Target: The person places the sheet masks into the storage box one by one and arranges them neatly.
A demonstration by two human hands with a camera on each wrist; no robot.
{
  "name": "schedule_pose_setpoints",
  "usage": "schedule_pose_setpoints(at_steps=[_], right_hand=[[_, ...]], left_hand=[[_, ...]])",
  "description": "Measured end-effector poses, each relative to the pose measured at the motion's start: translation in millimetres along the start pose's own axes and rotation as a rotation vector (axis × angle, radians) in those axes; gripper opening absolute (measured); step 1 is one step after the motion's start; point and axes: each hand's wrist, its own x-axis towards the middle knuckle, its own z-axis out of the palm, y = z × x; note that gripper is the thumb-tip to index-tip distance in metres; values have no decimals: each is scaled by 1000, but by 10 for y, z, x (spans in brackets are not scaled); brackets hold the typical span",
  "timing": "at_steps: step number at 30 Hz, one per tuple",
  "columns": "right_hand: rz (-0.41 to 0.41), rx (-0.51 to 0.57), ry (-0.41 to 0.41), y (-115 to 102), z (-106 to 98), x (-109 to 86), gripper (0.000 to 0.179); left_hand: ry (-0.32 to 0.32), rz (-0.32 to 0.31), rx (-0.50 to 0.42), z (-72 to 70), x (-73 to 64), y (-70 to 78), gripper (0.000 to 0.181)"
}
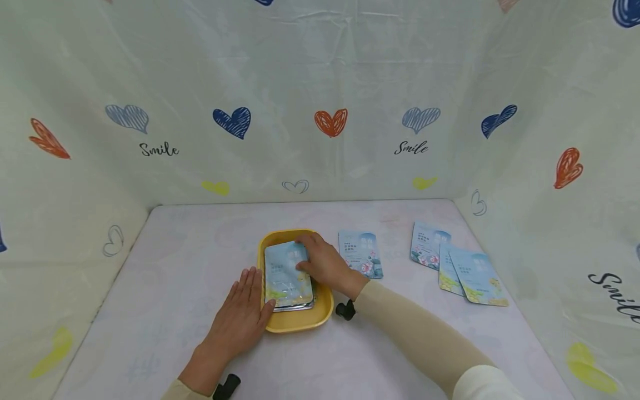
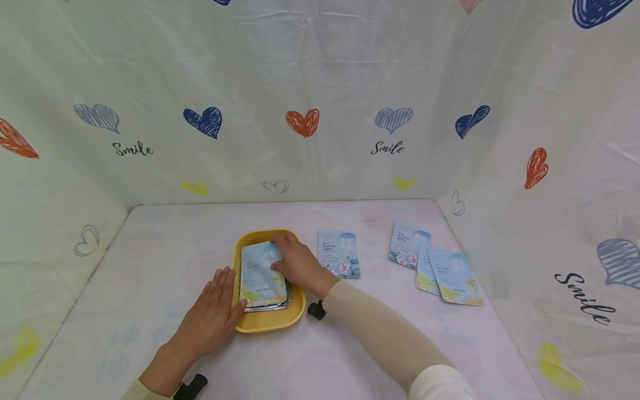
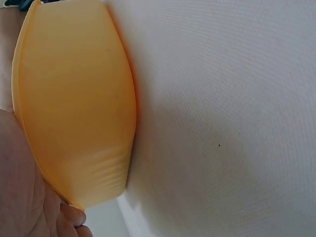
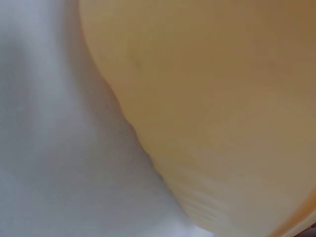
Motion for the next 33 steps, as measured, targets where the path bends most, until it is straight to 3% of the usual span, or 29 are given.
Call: schedule_pose_setpoints(at_steps=[11, 20, 27, 33], right_hand=[[-18, -43, 30, -5, -1, -49, 55], [-44, -65, 157, 95, -143, -72, 46], [-45, -101, 273, 417, -302, -128, 41], [37, -171, 264, 771, -460, -222, 46]], left_hand=[[7, 1, -4, -5, -1, 18, 78], [-6, -15, 1, 9, 9, 19, 80], [-28, -35, 7, 19, 15, 29, 80], [-15, -31, 6, 34, 24, 24, 81]])
